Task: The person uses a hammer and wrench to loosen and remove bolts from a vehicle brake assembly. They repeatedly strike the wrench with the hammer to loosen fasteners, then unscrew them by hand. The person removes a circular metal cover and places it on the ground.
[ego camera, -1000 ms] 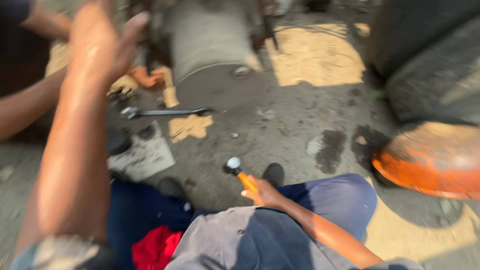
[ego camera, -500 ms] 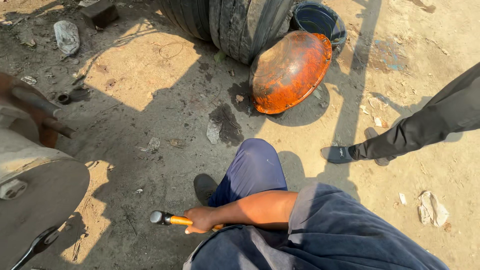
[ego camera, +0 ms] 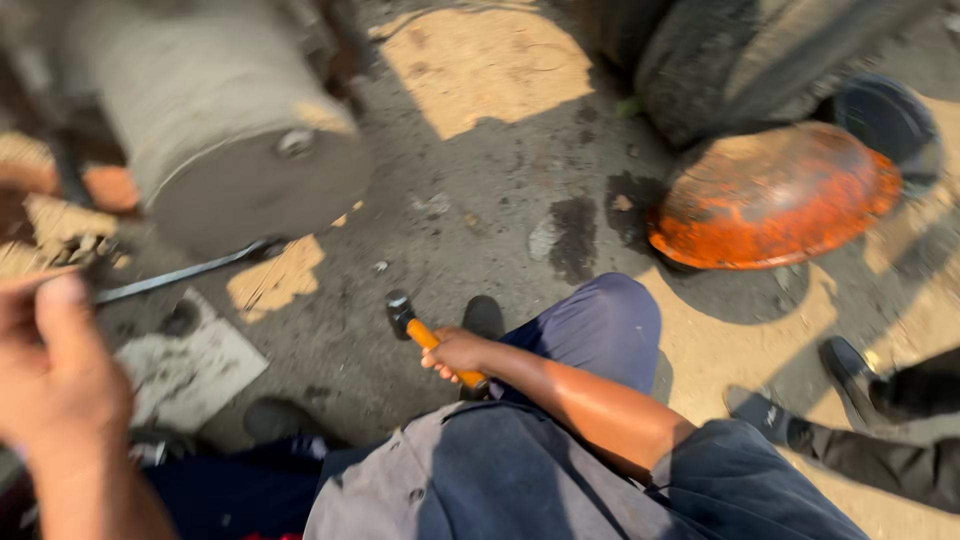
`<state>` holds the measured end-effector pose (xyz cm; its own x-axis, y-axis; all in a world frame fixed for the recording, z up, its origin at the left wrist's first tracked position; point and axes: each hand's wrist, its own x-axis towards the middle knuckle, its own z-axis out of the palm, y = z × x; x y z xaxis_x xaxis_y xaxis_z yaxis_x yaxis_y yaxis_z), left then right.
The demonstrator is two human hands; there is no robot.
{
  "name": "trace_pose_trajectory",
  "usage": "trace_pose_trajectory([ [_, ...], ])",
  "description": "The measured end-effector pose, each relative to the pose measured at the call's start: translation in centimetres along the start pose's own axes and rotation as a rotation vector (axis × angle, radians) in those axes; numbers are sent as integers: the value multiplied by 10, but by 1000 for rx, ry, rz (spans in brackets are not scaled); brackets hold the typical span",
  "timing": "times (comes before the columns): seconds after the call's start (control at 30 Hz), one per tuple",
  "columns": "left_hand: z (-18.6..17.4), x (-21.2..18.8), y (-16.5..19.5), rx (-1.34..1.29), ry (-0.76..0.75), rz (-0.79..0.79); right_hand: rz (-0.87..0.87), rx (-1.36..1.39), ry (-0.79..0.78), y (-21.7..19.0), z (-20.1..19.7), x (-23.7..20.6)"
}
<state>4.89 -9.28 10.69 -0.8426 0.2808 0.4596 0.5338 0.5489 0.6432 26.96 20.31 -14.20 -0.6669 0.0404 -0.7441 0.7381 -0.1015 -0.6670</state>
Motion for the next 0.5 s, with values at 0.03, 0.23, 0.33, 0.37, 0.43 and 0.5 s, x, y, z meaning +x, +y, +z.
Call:
trace_pose_trajectory([
  [0.03,9,-20,0,-60,-16,-65,10,-15,-24,-12,1,-9],
  [0.23,99,-122,6,-407,-946,-686,-299,-395,-108,-96,64,-61],
  [0.33,122,-146,-6,-1018,-538,-948,-766,-457,-111,-112,101,-80],
  [0.37,125,-147,-14,-1159,-346,-973,-971,-455,-125,-115,107,-81],
  [0.43,122,-145,-30,-1225,-161,-835,-1049,-448,-214,-121,107,-72],
  [0.5,113,-139,-43,-1192,-29,-801,-932,-361,-185,-131,97,-49],
])
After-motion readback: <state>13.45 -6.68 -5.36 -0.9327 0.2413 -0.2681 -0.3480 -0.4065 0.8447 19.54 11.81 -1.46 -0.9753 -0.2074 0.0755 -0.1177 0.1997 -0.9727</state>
